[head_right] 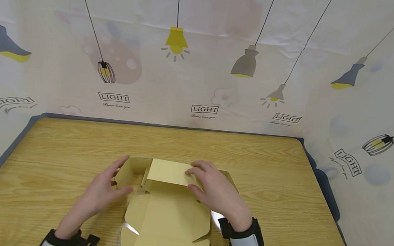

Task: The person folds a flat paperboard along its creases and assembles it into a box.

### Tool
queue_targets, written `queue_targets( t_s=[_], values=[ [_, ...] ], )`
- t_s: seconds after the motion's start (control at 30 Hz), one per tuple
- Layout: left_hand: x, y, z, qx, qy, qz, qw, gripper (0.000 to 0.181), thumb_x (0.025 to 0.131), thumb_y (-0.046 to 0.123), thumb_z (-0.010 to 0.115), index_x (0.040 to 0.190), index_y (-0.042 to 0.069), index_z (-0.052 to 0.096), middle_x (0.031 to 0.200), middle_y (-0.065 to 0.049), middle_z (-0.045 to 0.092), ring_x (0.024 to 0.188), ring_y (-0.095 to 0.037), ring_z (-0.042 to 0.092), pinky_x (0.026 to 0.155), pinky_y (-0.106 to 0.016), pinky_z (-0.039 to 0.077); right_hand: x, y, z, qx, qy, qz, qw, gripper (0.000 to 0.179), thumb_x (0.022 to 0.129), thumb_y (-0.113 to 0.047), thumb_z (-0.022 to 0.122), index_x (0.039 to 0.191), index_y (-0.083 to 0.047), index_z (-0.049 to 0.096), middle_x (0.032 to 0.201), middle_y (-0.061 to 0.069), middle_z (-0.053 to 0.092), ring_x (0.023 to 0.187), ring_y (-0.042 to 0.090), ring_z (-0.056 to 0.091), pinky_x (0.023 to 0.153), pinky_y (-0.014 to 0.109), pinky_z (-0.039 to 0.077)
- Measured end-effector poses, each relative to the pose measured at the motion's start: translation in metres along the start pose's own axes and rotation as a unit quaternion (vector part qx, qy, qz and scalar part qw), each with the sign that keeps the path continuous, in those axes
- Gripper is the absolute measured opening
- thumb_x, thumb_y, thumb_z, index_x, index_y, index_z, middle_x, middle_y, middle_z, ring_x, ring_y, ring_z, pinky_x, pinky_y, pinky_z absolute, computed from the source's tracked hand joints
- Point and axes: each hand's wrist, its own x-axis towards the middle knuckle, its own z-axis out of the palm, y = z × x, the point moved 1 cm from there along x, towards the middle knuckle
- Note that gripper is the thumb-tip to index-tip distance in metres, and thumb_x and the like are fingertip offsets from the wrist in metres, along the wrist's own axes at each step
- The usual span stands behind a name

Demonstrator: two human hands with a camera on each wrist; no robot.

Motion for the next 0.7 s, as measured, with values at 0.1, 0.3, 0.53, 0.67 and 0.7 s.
queue_targets(
  t_s=[0.1,0.3,0.53,0.67,0.7],
  values=[
    [0.000,0.000,0.002,0.015,-0.014,-0.016,0.9997,0.099,0.087,0.008,0.082,0.164,0.007,0.021,0.161,-0.028,0.031,0.081,-0.032,0.063,0.066,-0.035,0.057,0.000,0.000,0.000,0.001,-0.001,0.000,1.0000,0.028,0.092,-0.015,0.081,0.118,-0.010,0.072,0.134,0.014,0.062,0.120,0.030,0.061,0.094,0.044,0.056],
    [0.000,-0.002,0.007,0.039,-0.031,-0.042,0.9979,0.110,0.080,0.008,0.087,0.164,0.004,0.017,0.160,-0.030,0.033,0.083,-0.024,0.061,0.078,-0.044,0.057,0.000,0.000,0.000,0.002,-0.005,0.001,1.0000,0.029,0.092,-0.016,0.080,0.119,-0.011,0.072,0.135,0.014,0.061,0.120,0.030,0.061,0.093,0.044,0.056],
    [0.000,-0.005,0.011,0.052,-0.037,-0.054,0.9965,0.115,0.076,0.005,0.088,0.164,0.003,0.014,0.154,-0.032,0.041,0.087,-0.025,0.062,0.069,-0.039,0.057,0.000,0.000,0.000,0.000,-0.002,-0.001,1.0000,0.029,0.092,-0.016,0.081,0.119,-0.011,0.072,0.135,0.014,0.061,0.119,0.029,0.061,0.092,0.042,0.057],
    [-0.001,-0.006,0.014,0.060,-0.034,-0.052,0.9963,0.113,0.076,0.003,0.086,0.163,0.001,0.015,0.151,-0.034,0.043,0.088,-0.030,0.064,0.073,-0.043,0.058,0.000,0.001,0.000,0.000,0.002,-0.004,1.0000,0.029,0.092,-0.016,0.081,0.119,-0.010,0.072,0.134,0.014,0.062,0.119,0.029,0.062,0.090,0.042,0.057],
    [-0.001,-0.006,0.014,0.066,-0.031,-0.045,0.9963,0.112,0.076,0.002,0.086,0.162,-0.001,0.016,0.150,-0.035,0.043,0.092,-0.034,0.066,0.078,-0.047,0.059,0.000,0.001,0.000,0.000,0.002,-0.004,1.0000,0.029,0.092,-0.016,0.081,0.118,-0.010,0.072,0.134,0.014,0.062,0.119,0.029,0.062,0.090,0.042,0.057]
  ],
)
